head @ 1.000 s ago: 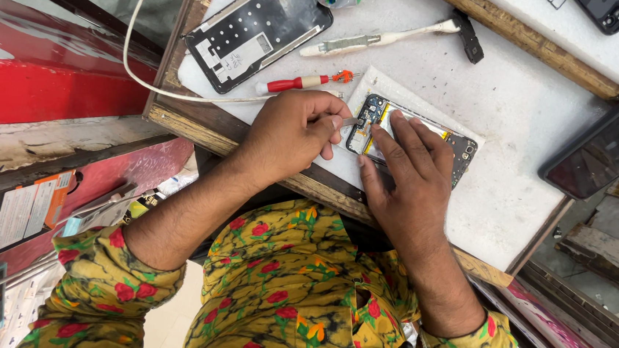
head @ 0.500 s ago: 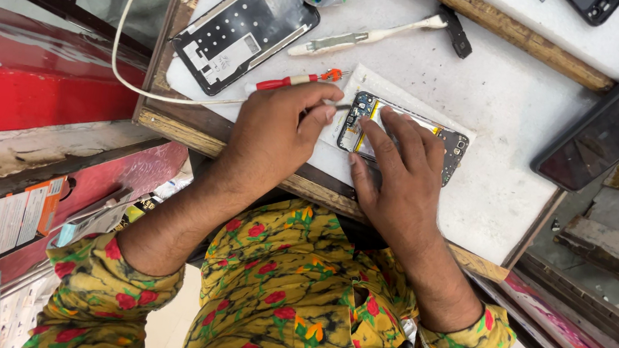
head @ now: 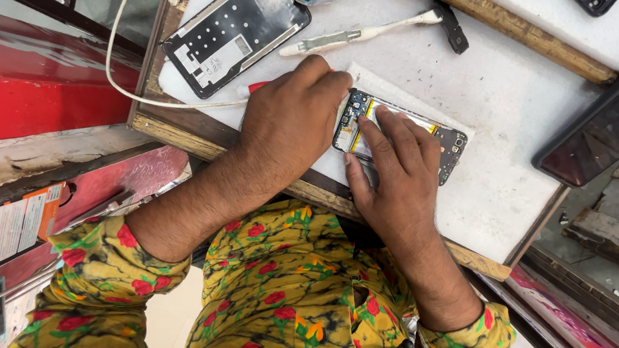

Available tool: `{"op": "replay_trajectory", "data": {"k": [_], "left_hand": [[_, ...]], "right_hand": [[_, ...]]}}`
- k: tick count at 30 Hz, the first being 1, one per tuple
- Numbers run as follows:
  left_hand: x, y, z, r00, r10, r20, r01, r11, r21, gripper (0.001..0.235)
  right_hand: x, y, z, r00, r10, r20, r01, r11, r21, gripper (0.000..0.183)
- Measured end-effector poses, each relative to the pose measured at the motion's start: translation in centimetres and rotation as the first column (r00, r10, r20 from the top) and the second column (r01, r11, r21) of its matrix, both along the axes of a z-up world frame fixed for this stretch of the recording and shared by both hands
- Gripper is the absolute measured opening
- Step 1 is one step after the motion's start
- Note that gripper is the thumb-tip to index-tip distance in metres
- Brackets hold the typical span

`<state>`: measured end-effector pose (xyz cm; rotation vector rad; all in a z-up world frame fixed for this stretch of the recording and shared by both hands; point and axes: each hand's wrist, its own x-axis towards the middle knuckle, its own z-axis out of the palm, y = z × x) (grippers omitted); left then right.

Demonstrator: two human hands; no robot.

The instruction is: The person disassembles a smartphone, removes the battery and internal components, cleans a small circuit board with a cotton swab, and reassembles the phone by reconnecting the battery and placing components back into the chassis.

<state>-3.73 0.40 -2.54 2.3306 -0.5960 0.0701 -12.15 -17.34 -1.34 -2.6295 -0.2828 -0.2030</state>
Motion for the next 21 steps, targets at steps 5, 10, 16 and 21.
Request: {"op": "replay_trajectory", "data": {"k": [5,10,16,21], "left_hand": [[-0.3,0.2,0.1,0.982,-0.081,0.17,0.067,0.994,0.091,0.028],[-0.4,0.0,0.7,0.941,-0.162,0.297,0.088,0.965,0.247,0.026],[-0.8,-1.0,1.7,0.908,-0.238,0.345,0.101,0.923,0.372,0.019],[1.0,-1.0,1.7,0.967,-0.227,0.117,0.171,0.915,0.366,0.013]], "right_hand": [[0.1,0.0,0.1,1.0,0.011,-0.006,-0.011,1.0,-0.002,0.05],[0.1,-0.2,0.0,1.0,0.011,-0.008,-0.011,1.0,0.0,0.049],[0.1,-0.5,-0.2,1.0,0.022,-0.017,-0.023,1.0,-0.021,0.052],[0.1,-0.3,0.0,1.0,0.018,-0.015,-0.018,1.0,-0.007,0.052]]}}
